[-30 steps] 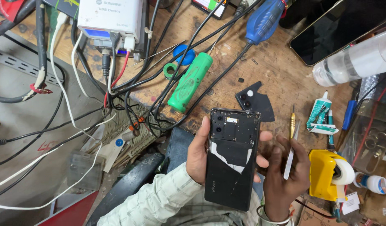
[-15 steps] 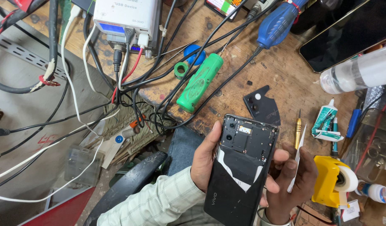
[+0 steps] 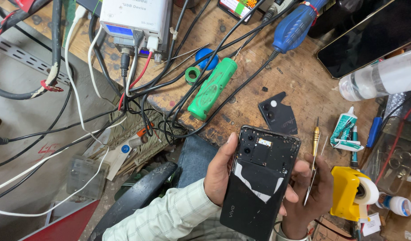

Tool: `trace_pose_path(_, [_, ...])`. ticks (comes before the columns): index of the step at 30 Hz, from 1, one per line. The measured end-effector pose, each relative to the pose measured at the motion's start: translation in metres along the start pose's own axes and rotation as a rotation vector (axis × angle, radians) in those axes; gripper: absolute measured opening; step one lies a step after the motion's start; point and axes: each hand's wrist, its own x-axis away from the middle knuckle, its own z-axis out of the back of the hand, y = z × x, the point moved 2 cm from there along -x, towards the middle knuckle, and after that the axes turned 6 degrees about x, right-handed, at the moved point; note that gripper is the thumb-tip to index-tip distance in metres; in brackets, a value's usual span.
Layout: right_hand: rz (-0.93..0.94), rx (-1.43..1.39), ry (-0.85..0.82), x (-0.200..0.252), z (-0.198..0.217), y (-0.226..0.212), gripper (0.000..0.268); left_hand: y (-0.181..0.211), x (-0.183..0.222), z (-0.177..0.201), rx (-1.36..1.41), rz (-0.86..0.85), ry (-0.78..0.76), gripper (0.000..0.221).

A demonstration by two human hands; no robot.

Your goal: The person removes the back cover of a black smartphone using a metal prying tool. They then use tweezers to carefully lift and remove small internal components and adhesive pieces from the phone's interior.

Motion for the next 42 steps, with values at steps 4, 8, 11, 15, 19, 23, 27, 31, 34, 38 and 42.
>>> trace_pose_path(4, [-0.142, 0.047, 0.03, 0.002, 0.002, 0.004, 0.029, 0.007, -0.001, 0.006, -0.123, -0.075, 0.058, 0.087])
trace_pose_path(8, [-0.088, 0.089, 0.066, 0.002, 0.002, 0.006, 0.026, 0.014, -0.006, 0.014, -0.247, -0.176, 0.128, 0.077])
trace_pose_path(11, [-0.015, 0.127, 0.065, 0.001, 0.002, 0.006, 0.026, 0.019, -0.011, 0.016, -0.326, -0.271, 0.221, 0.075])
trace_pose_path(15, [-0.087, -0.058, 0.046, 0.001, 0.003, 0.01, 0.04, 0.021, -0.014, 0.014, -0.524, -0.438, 0.391, 0.073])
trace_pose_path(19, [-0.111, -0.046, 0.037, -0.002, 0.003, 0.014, 0.042, 0.024, -0.014, 0.012, -0.572, -0.476, 0.45, 0.071])
trace_pose_path(23, [-0.06, 0.044, 0.031, 0.002, 0.004, 0.014, 0.035, 0.012, -0.011, 0.002, -0.602, -0.416, 0.349, 0.071])
trace_pose_path(27, [-0.228, -0.216, 0.047, 0.002, 0.006, 0.015, 0.039, -0.025, -0.001, -0.03, -0.733, -0.22, 0.298, 0.075])
trace_pose_path(31, [-0.523, -1.133, -0.342, -0.009, 0.009, 0.02, 0.033, -0.051, 0.019, -0.043, -0.759, -0.22, 0.341, 0.083])
trace_pose_path(34, [-0.479, -0.989, -0.307, -0.006, 0.012, 0.028, 0.026, -0.024, 0.011, -0.027, -0.503, -0.185, 0.246, 0.083])
trace_pose_path(38, [-0.068, -0.021, 0.075, 0.021, 0.013, 0.032, 0.022, 0.016, -0.01, -0.001, -0.448, -0.311, 0.292, 0.085])
trace_pose_path(42, [-0.081, -0.392, 0.2, 0.022, 0.013, 0.043, 0.025, 0.033, -0.023, 0.012, -0.465, -0.265, 0.264, 0.086])
